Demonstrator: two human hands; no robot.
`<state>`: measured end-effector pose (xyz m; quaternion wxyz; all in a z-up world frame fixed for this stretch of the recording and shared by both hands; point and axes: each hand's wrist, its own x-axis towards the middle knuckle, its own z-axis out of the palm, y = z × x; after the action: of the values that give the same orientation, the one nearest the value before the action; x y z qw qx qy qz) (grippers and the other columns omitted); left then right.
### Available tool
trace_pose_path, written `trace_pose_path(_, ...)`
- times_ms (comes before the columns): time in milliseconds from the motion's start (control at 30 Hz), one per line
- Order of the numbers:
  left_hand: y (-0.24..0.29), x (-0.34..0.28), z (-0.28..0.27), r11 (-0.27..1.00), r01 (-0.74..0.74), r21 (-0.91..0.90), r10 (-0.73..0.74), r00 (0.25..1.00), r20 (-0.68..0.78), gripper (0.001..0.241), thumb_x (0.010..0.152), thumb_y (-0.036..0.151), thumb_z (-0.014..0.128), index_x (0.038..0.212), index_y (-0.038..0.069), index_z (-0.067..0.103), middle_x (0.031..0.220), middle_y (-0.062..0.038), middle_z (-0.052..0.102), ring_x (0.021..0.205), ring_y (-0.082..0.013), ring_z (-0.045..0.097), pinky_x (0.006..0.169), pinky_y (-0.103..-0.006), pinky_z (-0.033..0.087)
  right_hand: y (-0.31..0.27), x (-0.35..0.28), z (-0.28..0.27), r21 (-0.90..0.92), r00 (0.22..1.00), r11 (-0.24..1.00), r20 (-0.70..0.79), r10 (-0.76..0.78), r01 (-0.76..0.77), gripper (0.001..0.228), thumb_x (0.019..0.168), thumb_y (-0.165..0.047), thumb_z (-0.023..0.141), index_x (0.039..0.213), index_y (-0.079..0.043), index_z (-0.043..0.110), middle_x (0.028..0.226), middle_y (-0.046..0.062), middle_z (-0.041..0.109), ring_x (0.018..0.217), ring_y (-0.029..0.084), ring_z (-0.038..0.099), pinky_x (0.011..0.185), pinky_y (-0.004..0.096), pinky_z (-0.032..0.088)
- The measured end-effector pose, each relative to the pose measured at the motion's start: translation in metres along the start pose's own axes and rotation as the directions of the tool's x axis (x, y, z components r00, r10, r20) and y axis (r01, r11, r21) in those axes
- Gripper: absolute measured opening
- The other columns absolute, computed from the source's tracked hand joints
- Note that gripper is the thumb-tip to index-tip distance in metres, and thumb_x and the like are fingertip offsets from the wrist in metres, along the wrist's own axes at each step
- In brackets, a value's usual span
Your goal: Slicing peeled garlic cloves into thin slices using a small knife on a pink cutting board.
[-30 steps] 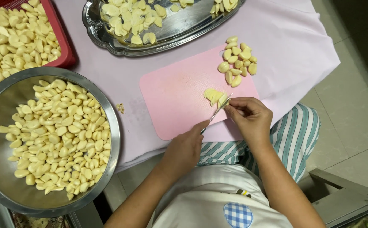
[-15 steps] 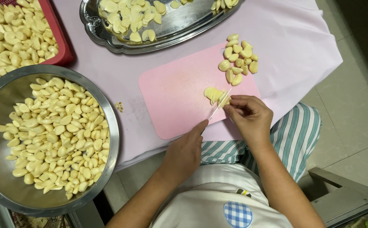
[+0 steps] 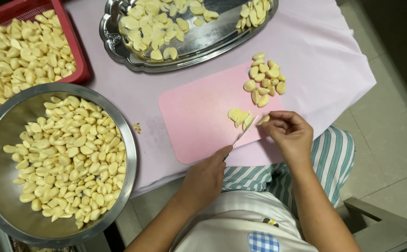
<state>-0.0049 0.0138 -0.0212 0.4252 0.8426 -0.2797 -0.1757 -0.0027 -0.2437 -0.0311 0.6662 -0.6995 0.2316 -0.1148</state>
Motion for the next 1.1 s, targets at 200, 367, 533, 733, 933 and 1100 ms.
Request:
trace_pose_path(200, 0.004, 0.007, -0.008, 0.994, 0.096, -0.052, -0.091, 0.992, 0.092, 0.047, 0.105, 0.011, 0.045, 0.152, 0.011, 0.049, 0.091, -0.013, 0.076, 0.082, -0.0333, 0.073, 0.067, -0.0474, 0.054, -0.03, 0.062, 0.008, -0.157, 0.968, 0.955, 0.029, -0.251, 0.253, 0.028, 0.092, 0.0, 0.077, 0.119, 0.0, 0.071, 0.114, 0.013, 0.075, 0.099, 0.017, 0.071, 0.094, 0.026, 0.061)
trace_pose_path(367, 0.001, 0.008, -0.01, 0.988, 0.128, -0.082, -0.121, 0.989, 0.088, 0.045, 0.105, 0.016, 0.044, 0.15, 0.014, 0.053, 0.088, -0.01, 0.074, 0.074, -0.0324, 0.07, 0.067, -0.0458, 0.054, -0.058, 0.162, 0.038, -0.233, 0.929, 0.901, 0.032, -0.37, 0.366, 0.024, 0.092, 0.002, 0.083, 0.113, -0.004, 0.074, 0.107, 0.009, 0.076, 0.089, 0.012, 0.068, 0.083, 0.024, 0.062)
trace_pose_path(533, -0.002, 0.011, -0.008, 0.985, 0.121, -0.121, -0.112, 0.991, 0.077, 0.045, 0.105, 0.017, 0.045, 0.149, 0.013, 0.054, 0.095, -0.013, 0.076, 0.077, -0.0339, 0.072, 0.072, -0.0456, 0.056, -0.052, 0.261, 0.053, -0.305, 0.923, 0.877, 0.012, -0.385, 0.37, 0.018, 0.09, -0.004, 0.087, 0.105, -0.012, 0.079, 0.096, 0.0, 0.078, 0.08, 0.006, 0.068, 0.076, 0.021, 0.063)
trace_pose_path(733, -0.003, 0.014, -0.009, 0.982, 0.152, -0.11, -0.137, 0.982, 0.126, 0.046, 0.105, 0.018, 0.045, 0.15, 0.014, 0.052, 0.127, -0.015, 0.074, 0.093, -0.0395, 0.073, 0.08, -0.0505, 0.056, -0.042, 0.309, 0.059, -0.39, 0.931, 0.867, -0.064, -0.36, 0.308, 0.015, 0.086, -0.009, 0.086, 0.098, -0.018, 0.082, 0.091, -0.005, 0.079, 0.08, 0.004, 0.07, 0.077, 0.021, 0.066)
trace_pose_path(933, -0.005, 0.012, -0.004, 0.981, 0.17, -0.092, -0.158, 0.979, 0.126, 0.046, 0.105, 0.02, 0.044, 0.15, 0.015, 0.052, 0.134, -0.013, 0.073, 0.106, -0.0388, 0.072, 0.086, -0.0504, 0.056, -0.032, 0.299, 0.033, -0.48, 0.849, 0.736, 0.037, -0.527, 0.477, 0.014, 0.094, -0.009, 0.082, 0.107, -0.013, 0.086, 0.1, 0.003, 0.079, 0.082, 0.011, 0.073, 0.074, 0.028, 0.061)
trace_pose_path(1100, -0.003, 0.011, -0.006, 0.98, 0.18, -0.079, -0.166, 0.974, 0.155, 0.047, 0.105, 0.018, 0.044, 0.153, 0.017, 0.048, 0.132, -0.013, 0.073, 0.099, -0.0382, 0.073, 0.084, -0.0493, 0.057, -0.055, 0.216, 0.011, -0.392, 0.908, 0.83, 0.303, -0.29, 0.397, 0.013, 0.103, -0.006, 0.077, 0.115, -0.007, 0.079, 0.107, 0.006, 0.078, 0.089, 0.01, 0.067, 0.081, 0.023, 0.055)
